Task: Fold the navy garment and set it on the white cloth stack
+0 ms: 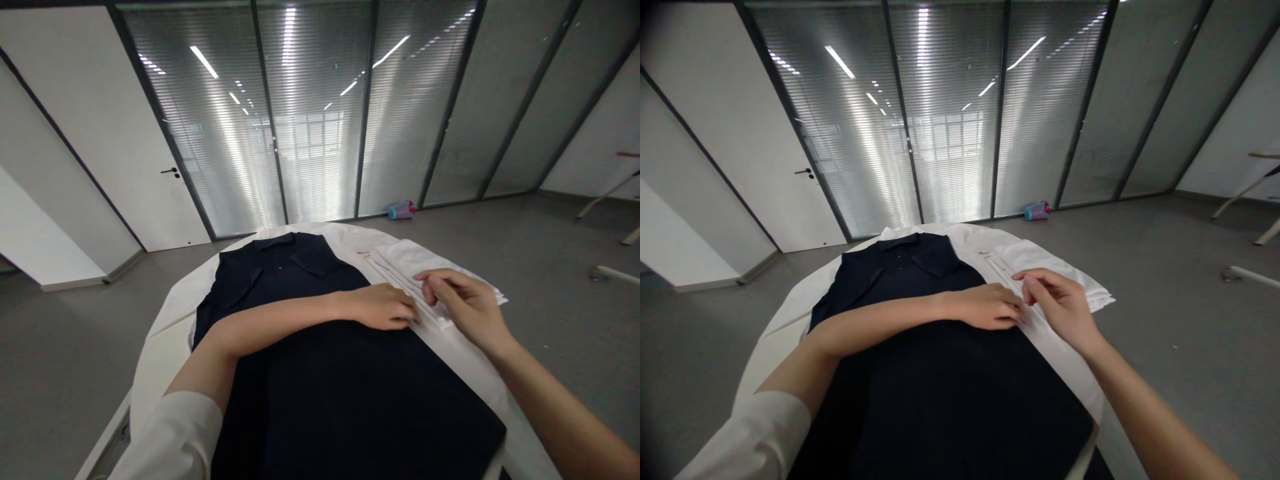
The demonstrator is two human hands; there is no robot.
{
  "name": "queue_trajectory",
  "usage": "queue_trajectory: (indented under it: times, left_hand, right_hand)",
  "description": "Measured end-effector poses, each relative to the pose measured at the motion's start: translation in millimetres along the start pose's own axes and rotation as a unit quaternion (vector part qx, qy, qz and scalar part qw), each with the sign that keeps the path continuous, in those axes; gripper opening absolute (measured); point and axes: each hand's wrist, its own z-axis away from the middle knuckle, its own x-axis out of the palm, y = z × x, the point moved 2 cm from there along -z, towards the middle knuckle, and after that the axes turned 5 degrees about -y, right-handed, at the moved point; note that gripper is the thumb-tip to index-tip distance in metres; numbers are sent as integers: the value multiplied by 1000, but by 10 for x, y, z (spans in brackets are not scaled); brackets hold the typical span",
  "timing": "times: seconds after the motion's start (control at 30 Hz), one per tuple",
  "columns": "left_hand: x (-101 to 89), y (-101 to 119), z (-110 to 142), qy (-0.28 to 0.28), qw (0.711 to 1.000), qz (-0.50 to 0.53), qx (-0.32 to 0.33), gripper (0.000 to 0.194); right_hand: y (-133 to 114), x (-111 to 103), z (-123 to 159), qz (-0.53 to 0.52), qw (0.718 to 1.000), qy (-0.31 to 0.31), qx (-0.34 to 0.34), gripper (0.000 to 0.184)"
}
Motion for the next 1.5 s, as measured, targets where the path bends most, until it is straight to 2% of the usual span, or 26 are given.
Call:
queue_trajectory:
  times: [0.1,0.2,0.3,0.4,0.5,0.57,0.67,0.8,0.9,0.97,1.03,1.13,1.23,1.33,1.43,1.5]
  left_hand:
    - [31,573,-172,-54,995,-4,83,40]
    - [54,905,-246,-84,992,-33,94,55]
    - [21,979,-266,-76,993,-62,72,59]
    - [-93,957,-213,-60,993,-82,65,49]
    - [-265,989,-46,-43,994,-75,60,41]
    - [-387,1055,127,-20,997,-58,43,39]
    - [-522,1188,429,4,999,-39,7,35]
    - [-571,1349,813,7,999,-26,-47,27]
    - [-524,1444,1037,7,997,-18,-77,25]
    - [-476,1504,1149,9,996,-17,-89,23]
    - [-438,1566,1234,15,995,-24,-101,21]
    - [-427,1673,1327,29,992,-48,-114,19]
    - [-455,1795,1407,30,990,-76,-119,19]
    - [-466,1917,1503,28,989,-95,-111,22]
    - [-425,2021,1611,16,991,-88,-103,26]
    - [-379,2077,1680,3,992,-67,-109,27]
  right_hand:
    - [-113,-202,-63,-35,996,72,-33,30]
    - [-211,-229,-188,-18,998,48,-36,29]
    - [-281,-124,-405,27,999,-14,-29,36]
    - [-279,30,-701,57,994,-90,-22,42]
    - [-200,198,-1053,119,976,-181,3,35]
    - [-115,326,-1306,192,952,-235,32,27]
    - [45,586,-1677,281,913,-284,83,21]
    - [311,1086,-2047,312,878,-297,208,32]
    - [490,1496,-2201,311,880,-275,231,45]
    - [599,1721,-2251,312,885,-256,231,47]
    - [694,1881,-2275,319,888,-239,228,43]
    - [773,2003,-2319,336,888,-222,221,39]
    - [706,2059,-2434,352,893,-199,197,46]
    - [491,2183,-2584,363,900,-189,153,47]
    - [240,2450,-2635,368,903,-201,93,39]
    - [120,2690,-2562,368,902,-219,57,37]
